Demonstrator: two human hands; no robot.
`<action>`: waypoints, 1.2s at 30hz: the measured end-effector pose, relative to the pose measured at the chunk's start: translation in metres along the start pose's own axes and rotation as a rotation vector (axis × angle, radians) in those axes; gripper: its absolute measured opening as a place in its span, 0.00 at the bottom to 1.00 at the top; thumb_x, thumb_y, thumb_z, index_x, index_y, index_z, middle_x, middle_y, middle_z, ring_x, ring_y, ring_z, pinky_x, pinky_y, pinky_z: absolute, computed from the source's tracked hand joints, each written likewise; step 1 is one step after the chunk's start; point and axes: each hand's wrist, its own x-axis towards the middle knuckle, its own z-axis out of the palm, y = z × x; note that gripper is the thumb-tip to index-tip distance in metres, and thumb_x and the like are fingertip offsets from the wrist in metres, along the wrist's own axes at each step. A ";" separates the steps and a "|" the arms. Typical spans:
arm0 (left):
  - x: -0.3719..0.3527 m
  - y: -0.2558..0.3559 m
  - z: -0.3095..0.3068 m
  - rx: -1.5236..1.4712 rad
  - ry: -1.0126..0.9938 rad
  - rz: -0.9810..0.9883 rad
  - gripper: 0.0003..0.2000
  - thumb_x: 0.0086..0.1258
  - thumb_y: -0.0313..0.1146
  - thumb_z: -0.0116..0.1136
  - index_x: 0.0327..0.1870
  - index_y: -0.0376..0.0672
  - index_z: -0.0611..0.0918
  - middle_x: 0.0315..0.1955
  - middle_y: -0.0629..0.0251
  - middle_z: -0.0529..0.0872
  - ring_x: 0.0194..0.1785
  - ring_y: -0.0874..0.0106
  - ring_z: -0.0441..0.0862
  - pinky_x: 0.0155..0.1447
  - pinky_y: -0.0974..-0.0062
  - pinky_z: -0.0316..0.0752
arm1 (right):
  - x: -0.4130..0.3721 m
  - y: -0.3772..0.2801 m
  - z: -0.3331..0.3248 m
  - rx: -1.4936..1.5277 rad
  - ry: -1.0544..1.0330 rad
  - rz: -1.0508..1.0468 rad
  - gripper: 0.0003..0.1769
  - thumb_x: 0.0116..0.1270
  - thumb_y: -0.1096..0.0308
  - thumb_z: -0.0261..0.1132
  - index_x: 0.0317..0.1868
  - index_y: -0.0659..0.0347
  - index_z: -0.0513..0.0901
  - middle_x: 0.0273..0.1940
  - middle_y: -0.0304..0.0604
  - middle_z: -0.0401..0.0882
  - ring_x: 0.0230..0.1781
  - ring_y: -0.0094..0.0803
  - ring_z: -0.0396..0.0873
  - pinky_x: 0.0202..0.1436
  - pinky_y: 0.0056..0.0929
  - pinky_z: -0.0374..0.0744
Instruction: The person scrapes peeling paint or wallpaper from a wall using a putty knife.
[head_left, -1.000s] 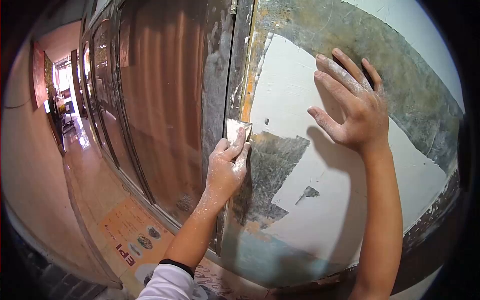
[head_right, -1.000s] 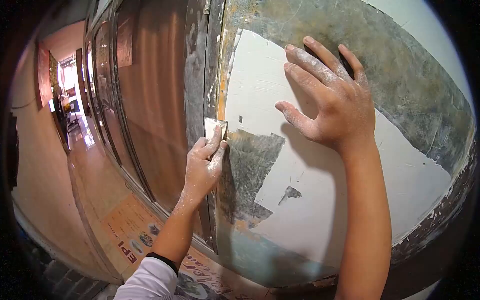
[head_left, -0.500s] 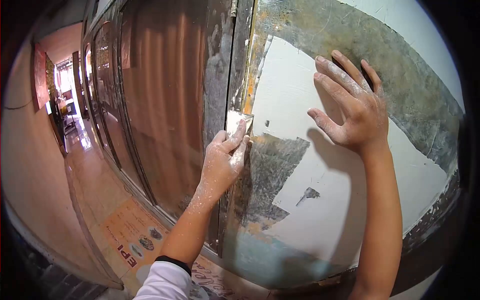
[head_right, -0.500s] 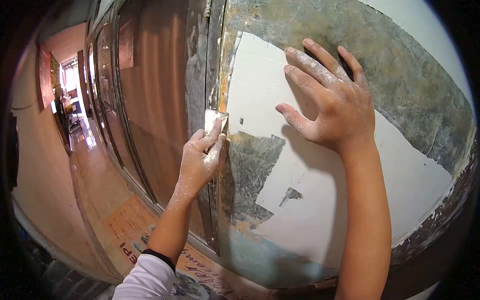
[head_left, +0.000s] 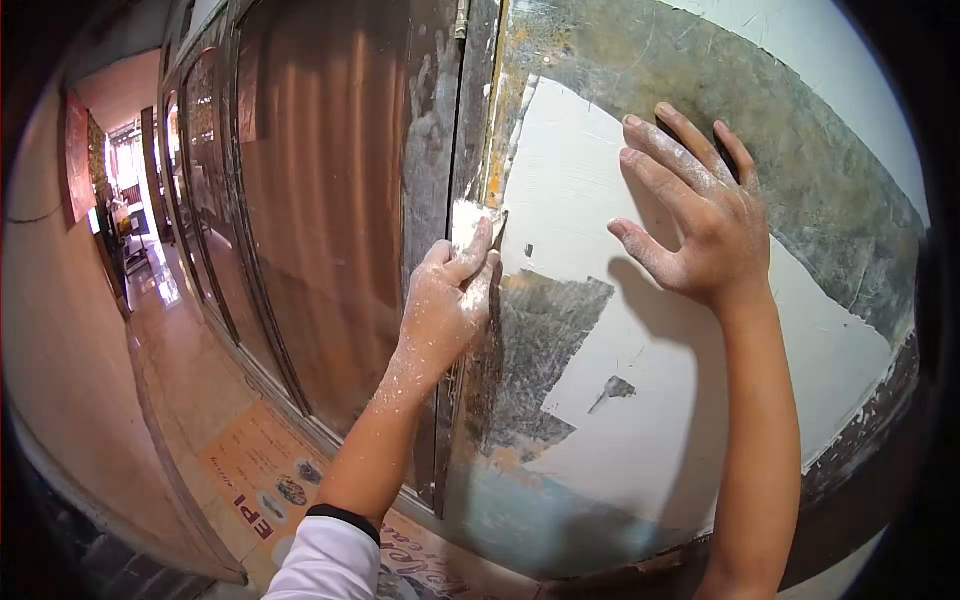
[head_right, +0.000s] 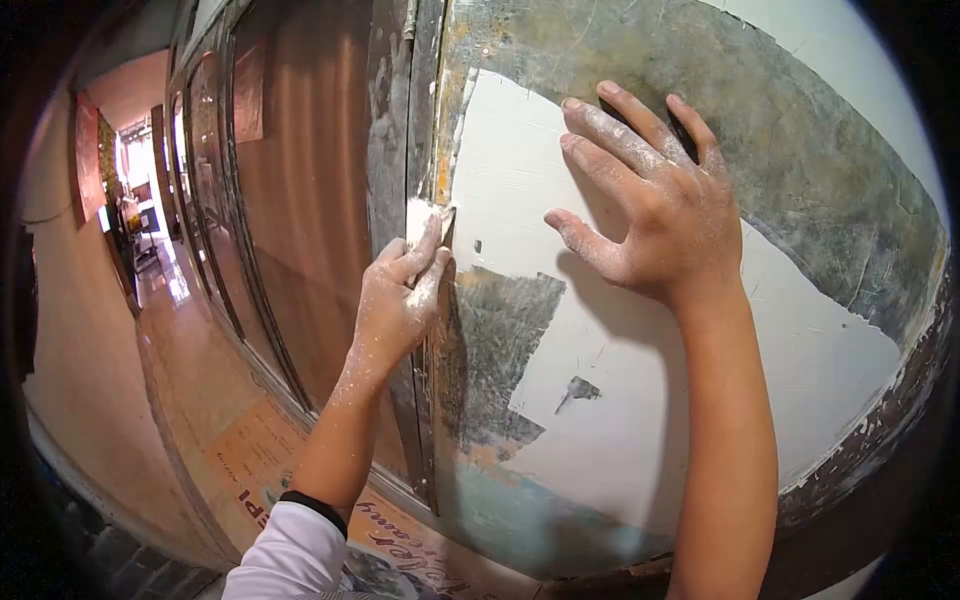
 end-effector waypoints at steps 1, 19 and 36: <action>0.001 0.001 -0.002 0.003 -0.002 -0.012 0.22 0.79 0.32 0.65 0.72 0.50 0.82 0.28 0.62 0.69 0.32 0.71 0.68 0.40 0.73 0.69 | 0.000 0.000 0.001 0.001 0.000 0.002 0.26 0.62 0.43 0.77 0.57 0.44 0.90 0.71 0.25 0.81 0.78 0.28 0.70 0.87 0.46 0.58; 0.016 0.005 -0.003 0.031 -0.001 0.013 0.21 0.79 0.33 0.64 0.72 0.49 0.81 0.28 0.62 0.69 0.32 0.71 0.69 0.41 0.72 0.70 | 0.000 0.000 0.002 -0.006 0.024 0.002 0.25 0.64 0.42 0.75 0.57 0.43 0.90 0.71 0.26 0.82 0.78 0.29 0.71 0.86 0.45 0.58; 0.035 0.014 -0.009 0.065 -0.013 0.054 0.21 0.80 0.34 0.63 0.73 0.52 0.81 0.28 0.62 0.68 0.33 0.70 0.68 0.43 0.71 0.70 | 0.000 0.000 0.002 0.008 0.022 0.009 0.26 0.64 0.41 0.75 0.57 0.44 0.90 0.70 0.25 0.82 0.77 0.29 0.71 0.86 0.46 0.58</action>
